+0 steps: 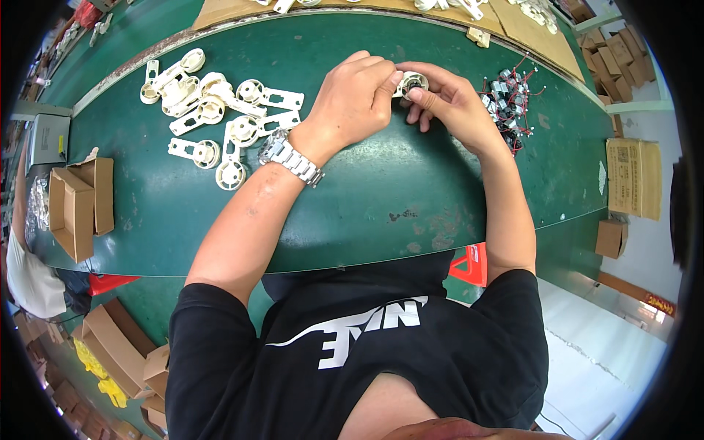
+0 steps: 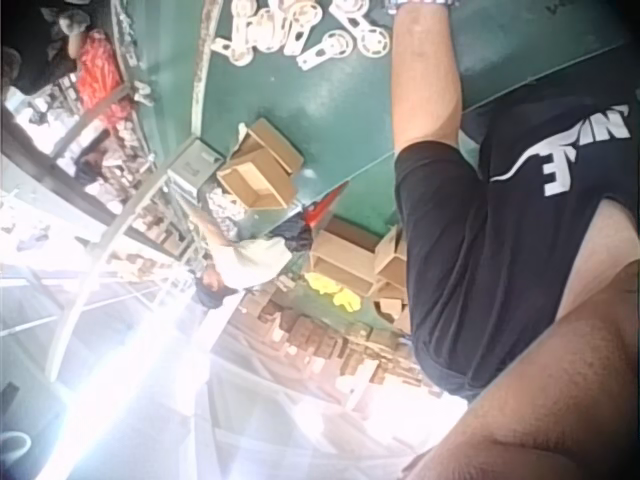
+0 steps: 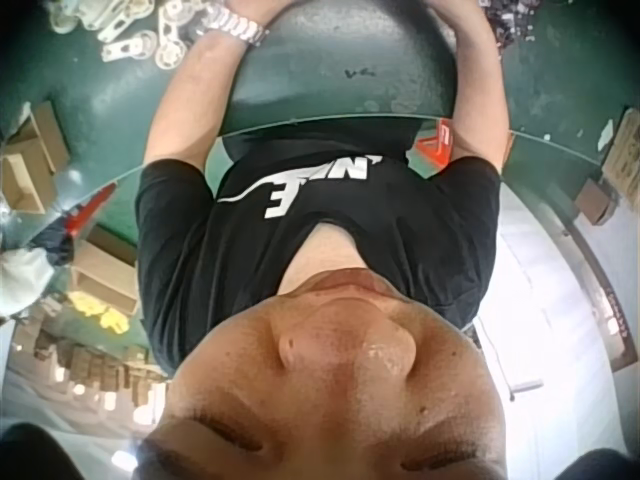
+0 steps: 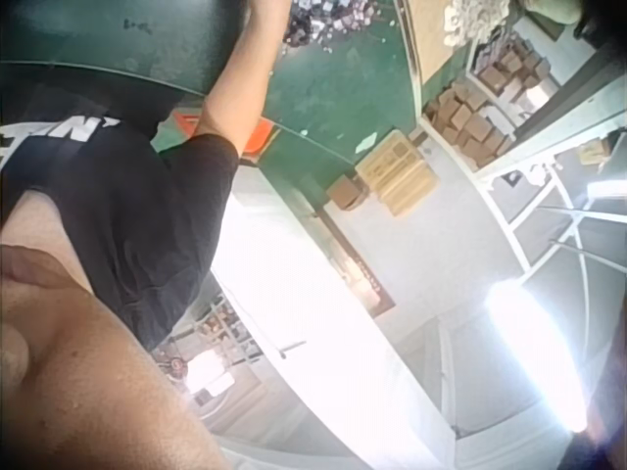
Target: Assembling small electronic units by inserting small motors with attached wires into plastic housings.
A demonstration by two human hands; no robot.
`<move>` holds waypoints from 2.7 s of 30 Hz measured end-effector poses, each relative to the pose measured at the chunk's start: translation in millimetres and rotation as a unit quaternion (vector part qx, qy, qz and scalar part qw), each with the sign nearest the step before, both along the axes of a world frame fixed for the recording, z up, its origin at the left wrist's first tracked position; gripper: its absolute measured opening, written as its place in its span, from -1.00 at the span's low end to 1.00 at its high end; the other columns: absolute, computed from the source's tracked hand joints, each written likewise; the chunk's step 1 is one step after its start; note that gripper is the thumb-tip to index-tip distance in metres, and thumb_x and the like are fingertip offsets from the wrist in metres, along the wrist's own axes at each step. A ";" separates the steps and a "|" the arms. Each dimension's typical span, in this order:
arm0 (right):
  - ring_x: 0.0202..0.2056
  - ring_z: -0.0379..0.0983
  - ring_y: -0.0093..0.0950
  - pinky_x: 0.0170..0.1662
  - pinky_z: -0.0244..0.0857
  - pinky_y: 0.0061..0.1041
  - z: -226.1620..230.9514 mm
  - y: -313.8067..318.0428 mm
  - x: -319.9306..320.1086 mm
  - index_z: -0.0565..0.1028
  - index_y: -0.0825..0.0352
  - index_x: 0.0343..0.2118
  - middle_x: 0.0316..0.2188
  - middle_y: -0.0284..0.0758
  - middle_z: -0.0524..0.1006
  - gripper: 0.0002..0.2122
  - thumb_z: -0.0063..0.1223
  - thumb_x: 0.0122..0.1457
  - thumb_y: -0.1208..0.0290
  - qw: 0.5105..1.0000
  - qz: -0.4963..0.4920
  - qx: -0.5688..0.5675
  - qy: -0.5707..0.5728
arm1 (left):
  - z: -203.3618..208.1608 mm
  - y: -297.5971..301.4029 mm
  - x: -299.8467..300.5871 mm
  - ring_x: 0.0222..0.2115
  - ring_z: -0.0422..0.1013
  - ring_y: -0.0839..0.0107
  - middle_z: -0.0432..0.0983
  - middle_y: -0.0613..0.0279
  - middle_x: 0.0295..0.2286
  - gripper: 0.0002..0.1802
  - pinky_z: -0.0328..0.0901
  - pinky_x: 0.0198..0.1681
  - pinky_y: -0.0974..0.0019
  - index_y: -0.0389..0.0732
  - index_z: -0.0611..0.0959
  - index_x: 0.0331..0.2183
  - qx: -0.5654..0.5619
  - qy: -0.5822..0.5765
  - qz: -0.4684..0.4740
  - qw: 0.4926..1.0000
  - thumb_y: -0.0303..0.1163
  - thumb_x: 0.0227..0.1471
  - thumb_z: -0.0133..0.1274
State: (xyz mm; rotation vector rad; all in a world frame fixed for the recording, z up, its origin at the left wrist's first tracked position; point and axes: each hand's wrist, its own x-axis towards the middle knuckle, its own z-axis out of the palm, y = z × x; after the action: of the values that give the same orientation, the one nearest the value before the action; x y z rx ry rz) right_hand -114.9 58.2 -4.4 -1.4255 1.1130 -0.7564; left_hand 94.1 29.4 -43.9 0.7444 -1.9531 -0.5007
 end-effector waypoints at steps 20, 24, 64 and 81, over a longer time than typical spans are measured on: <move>-0.32 0.49 -0.60 -0.33 0.44 -0.57 0.2 -0.6 7.4 0.54 0.32 0.08 -0.29 -0.35 0.57 -0.68 0.10 0.39 0.24 0.997 -0.061 0.034 -0.045 | -1.9 -0.6 -3.7 -0.47 0.39 0.02 0.46 0.05 -0.56 -0.71 0.30 -0.38 0.07 -0.32 0.55 -0.48 0.019 -0.001 0.031 0.999 -0.41 0.30 0.00; -0.32 0.48 -0.60 -0.32 0.45 -0.57 -8.7 -2.7 6.0 0.54 0.33 0.04 -0.30 -0.34 0.57 -0.71 0.13 0.37 0.27 0.998 -0.049 0.006 -0.024 | -0.8 0.3 -3.0 -0.47 0.40 0.03 0.48 0.05 -0.55 -0.72 0.30 -0.38 0.08 -0.31 0.56 -0.47 0.021 -0.009 0.025 0.999 -0.41 0.30 0.01; -0.34 0.46 -0.40 -0.36 0.41 -0.34 93.0 -98.9 -21.7 0.57 0.37 -0.19 -0.35 -0.25 0.50 -0.82 0.12 0.34 0.34 0.982 -0.184 -0.034 0.010 | 100.1 45.7 110.1 -0.12 0.41 0.03 0.54 0.10 -0.23 -0.60 0.36 -0.07 0.01 -0.12 0.67 -0.14 0.003 -0.449 0.239 0.861 -0.63 -0.09 0.16; -0.28 0.56 -0.37 -0.22 0.46 -0.31 109.6 -158.3 -67.6 0.56 0.31 0.04 -0.20 -0.15 0.64 -0.69 0.10 0.26 0.38 0.979 -0.154 -0.128 -0.031 | 83.5 22.6 161.2 -0.34 0.48 -0.03 0.54 -0.03 -0.43 -0.80 0.38 -0.24 -0.01 -0.26 0.57 -0.28 0.022 -0.277 0.244 0.929 -0.36 0.15 0.22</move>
State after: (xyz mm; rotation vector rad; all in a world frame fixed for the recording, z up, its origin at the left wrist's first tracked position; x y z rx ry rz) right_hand -182.5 -100.1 105.2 -1.4459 1.2355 -1.1925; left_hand 255.3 52.0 39.5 1.4744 -2.1503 -0.0200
